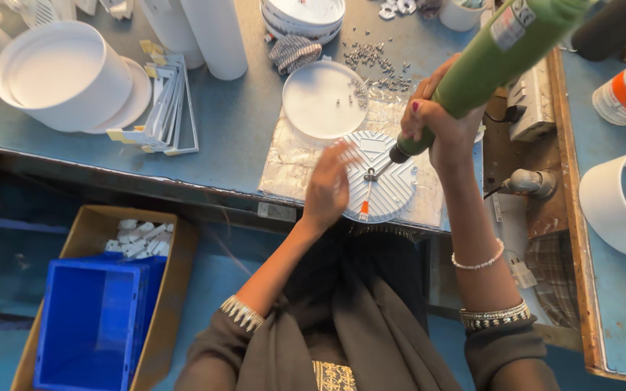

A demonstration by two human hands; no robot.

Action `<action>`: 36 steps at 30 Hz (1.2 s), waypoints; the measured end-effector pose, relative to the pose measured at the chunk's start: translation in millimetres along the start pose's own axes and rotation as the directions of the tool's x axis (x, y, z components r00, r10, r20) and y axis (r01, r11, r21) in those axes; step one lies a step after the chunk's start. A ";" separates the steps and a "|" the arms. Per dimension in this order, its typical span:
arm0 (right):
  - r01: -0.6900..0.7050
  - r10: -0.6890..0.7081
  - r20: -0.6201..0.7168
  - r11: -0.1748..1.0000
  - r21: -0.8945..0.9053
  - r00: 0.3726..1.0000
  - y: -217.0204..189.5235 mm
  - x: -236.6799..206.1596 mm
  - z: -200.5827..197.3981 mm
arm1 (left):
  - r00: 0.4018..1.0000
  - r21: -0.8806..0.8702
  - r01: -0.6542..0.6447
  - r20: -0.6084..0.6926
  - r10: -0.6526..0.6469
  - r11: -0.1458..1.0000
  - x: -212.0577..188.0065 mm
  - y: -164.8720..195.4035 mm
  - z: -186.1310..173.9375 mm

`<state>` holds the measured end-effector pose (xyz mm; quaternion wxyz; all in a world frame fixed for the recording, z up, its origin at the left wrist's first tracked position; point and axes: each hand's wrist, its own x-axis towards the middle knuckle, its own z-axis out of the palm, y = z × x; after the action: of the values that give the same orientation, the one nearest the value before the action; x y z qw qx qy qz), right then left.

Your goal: The person assembles white circular light fixture components by hand, attaching brackets and fastening screws with a green power drill. They handle multiple units sequentially, placing finished parts into a stack on the workbench.

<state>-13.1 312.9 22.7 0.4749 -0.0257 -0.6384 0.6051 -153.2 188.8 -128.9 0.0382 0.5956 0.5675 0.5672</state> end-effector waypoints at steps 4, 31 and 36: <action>-0.011 0.011 -0.037 1.000 -0.002 0.999 -10.7 11.2 -15.1 | 0.901 -0.004 -0.305 0.323 0.290 0.952 -28.9 10.2 -20.1; -0.517 0.173 -0.550 0.644 -0.564 0.817 110.1 -126.2 -75.7 | 0.648 -0.871 0.491 0.338 -0.682 0.034 1.9 -72.9 39.3; -0.559 0.188 -0.548 0.502 -0.660 0.815 123.0 -128.1 -80.3 | 0.713 -0.602 0.616 0.153 -0.685 0.507 -2.2 -78.7 40.3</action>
<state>41.6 327.9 -163.8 0.3863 -0.5014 -0.7032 0.3239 -173.4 239.1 -198.9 0.4096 0.2608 0.5331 0.6928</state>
